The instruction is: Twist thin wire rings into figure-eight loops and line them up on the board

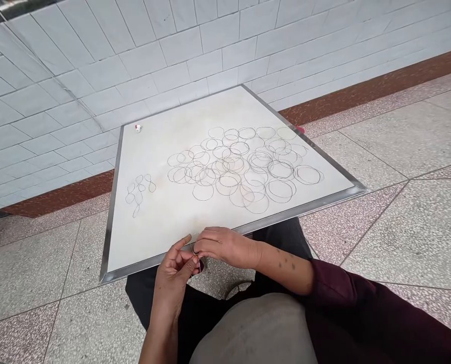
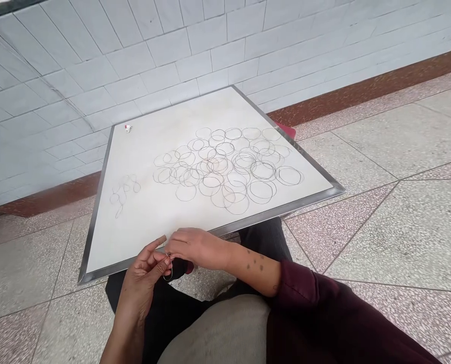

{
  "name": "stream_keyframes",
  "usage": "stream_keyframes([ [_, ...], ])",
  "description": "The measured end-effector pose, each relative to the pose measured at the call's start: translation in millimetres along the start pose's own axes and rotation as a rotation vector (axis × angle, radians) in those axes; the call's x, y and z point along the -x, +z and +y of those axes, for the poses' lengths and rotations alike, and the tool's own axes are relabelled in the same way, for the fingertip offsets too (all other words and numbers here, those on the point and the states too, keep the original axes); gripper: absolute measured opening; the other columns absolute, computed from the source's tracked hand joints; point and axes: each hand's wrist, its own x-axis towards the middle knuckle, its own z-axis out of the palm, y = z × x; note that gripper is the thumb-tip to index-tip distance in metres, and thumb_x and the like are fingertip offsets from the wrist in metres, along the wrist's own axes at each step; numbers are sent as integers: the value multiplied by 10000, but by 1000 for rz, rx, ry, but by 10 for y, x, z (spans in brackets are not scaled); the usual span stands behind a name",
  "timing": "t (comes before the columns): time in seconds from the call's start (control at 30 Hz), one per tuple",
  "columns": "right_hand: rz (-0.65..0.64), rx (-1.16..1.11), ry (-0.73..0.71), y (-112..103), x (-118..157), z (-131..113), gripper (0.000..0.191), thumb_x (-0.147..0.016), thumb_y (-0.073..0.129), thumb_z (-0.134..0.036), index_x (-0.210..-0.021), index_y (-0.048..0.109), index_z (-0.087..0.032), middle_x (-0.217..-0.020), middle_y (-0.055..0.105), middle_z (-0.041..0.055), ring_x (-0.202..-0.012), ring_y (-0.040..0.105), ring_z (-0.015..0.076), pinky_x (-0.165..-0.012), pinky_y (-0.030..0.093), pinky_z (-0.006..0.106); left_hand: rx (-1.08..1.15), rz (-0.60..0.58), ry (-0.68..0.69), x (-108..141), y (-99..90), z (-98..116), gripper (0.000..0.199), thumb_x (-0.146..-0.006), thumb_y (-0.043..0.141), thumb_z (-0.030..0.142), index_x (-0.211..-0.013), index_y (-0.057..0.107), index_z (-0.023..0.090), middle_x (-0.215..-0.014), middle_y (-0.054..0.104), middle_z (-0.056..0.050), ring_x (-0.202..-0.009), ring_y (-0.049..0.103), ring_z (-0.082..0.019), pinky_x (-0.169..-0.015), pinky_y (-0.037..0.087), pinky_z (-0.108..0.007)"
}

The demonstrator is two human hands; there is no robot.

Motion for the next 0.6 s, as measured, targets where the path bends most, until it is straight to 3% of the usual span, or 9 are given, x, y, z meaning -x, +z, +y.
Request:
stream_keyframes([
  [0.07,21,-22,-6,13,22,6,206,-1023,419,-272,-1017,595,-166,-924,613,59,-848,551,159,-802,508,306,22,-24,-23,-12,-5,-7,533,-698,799,294,-1198,648,184,-681,647,22,-618,571,-121,-628,484,-262],
  [0.17,153,-83,72,50,48,16,169,-974,534,-313,-1064,599,-186,-1073,591,89,-937,581,166,-824,533,307,85,-61,-62,-23,-6,-19,580,-693,808,276,-1237,625,189,-669,630,32,-606,561,-112,-626,474,-256],
  [0.27,284,-292,250,80,49,28,371,-864,694,-352,-1171,552,-199,-1170,543,111,-849,594,141,-758,559,305,164,-65,-86,-28,6,-24,630,-689,816,253,-1279,596,228,-669,610,50,-610,555,-98,-633,463,-236],
  [0.33,258,-522,348,88,39,33,458,-829,735,-327,-1218,523,-209,-1096,586,77,-792,601,123,-735,554,295,184,-76,-92,-32,15,-25,644,-690,817,243,-1291,587,243,-670,610,53,-607,552,-93,-637,460,-230],
  [0.47,116,-884,448,88,26,31,334,-884,658,-251,-1202,558,-217,-867,652,-8,-796,642,123,-761,520,284,170,-77,-98,-51,21,-47,645,-676,825,256,-1278,597,228,-664,620,39,-604,556,-109,-617,464,-242],
  [0.6,49,-898,476,103,36,44,347,-893,624,-204,-1235,568,-234,-841,650,-21,-770,625,115,-737,494,266,164,-71,-107,-78,13,-117,634,-677,821,281,-1270,603,232,-694,639,25,-626,577,-118,-627,479,-250],
])
